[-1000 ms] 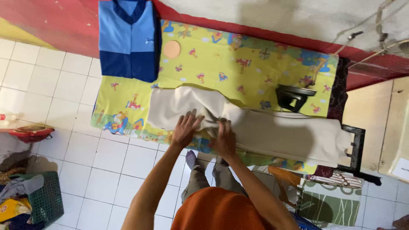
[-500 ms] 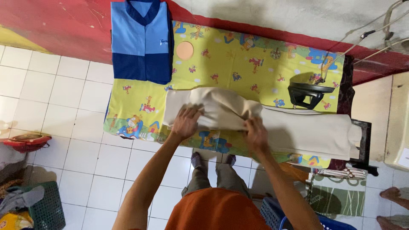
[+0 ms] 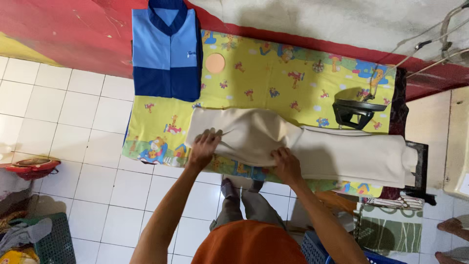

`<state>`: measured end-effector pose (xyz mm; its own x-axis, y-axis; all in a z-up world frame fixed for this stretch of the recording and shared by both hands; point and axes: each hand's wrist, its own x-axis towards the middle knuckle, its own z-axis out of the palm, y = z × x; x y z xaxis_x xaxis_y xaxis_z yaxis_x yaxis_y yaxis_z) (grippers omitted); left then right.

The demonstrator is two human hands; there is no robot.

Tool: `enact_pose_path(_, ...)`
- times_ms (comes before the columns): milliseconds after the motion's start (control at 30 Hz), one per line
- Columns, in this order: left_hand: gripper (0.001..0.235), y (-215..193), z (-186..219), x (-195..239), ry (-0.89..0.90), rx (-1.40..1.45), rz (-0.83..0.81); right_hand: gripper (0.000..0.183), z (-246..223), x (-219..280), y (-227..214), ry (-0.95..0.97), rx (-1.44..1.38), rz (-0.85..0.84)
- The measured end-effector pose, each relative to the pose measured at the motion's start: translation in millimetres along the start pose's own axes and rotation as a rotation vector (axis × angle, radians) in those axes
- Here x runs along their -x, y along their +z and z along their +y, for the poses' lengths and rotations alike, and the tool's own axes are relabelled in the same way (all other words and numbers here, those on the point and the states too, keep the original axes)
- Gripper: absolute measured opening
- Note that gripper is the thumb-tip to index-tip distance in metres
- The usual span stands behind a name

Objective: The person irons and folds a pair of beige pants on a table using an iron, smoothing the fabric by hand and folding it multiple times.

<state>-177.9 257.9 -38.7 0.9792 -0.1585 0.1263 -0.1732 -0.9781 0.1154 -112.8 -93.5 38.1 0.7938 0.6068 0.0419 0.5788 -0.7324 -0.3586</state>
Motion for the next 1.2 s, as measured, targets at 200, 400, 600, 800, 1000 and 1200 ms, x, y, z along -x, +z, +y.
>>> enact_pose_path(200,0.051,-26.1,-68.1,17.2,-0.172,-0.065,-0.010,0.045,-11.5,-10.4,21.3,0.012,-0.084,-0.033)
enact_pose_path(400,0.075,-61.1,-92.6,31.8,-0.537,-0.118,-0.385,0.040,-65.5,-22.2,61.0,-0.100,-0.169,0.024)
enact_pose_path(600,0.095,-49.1,-75.1,-3.2,-0.493,-0.065,-0.605,0.040,-27.3,-25.1,61.4,-0.211,-0.221,0.015)
enact_pose_path(800,0.056,-32.4,-2.8,-72.0,-0.162,0.112,-0.305,0.016,66.5,-0.5,39.7,0.265,-0.130,0.148)
enact_pose_path(1000,0.058,-24.6,84.2,-146.0,0.020,0.292,-0.239,0.025,158.8,38.5,11.3,0.552,-0.179,0.116)
enact_pose_path(1200,0.044,7.9,133.7,-186.3,0.090,0.189,-0.456,0.027,222.7,78.1,9.7,0.775,-0.197,0.155)
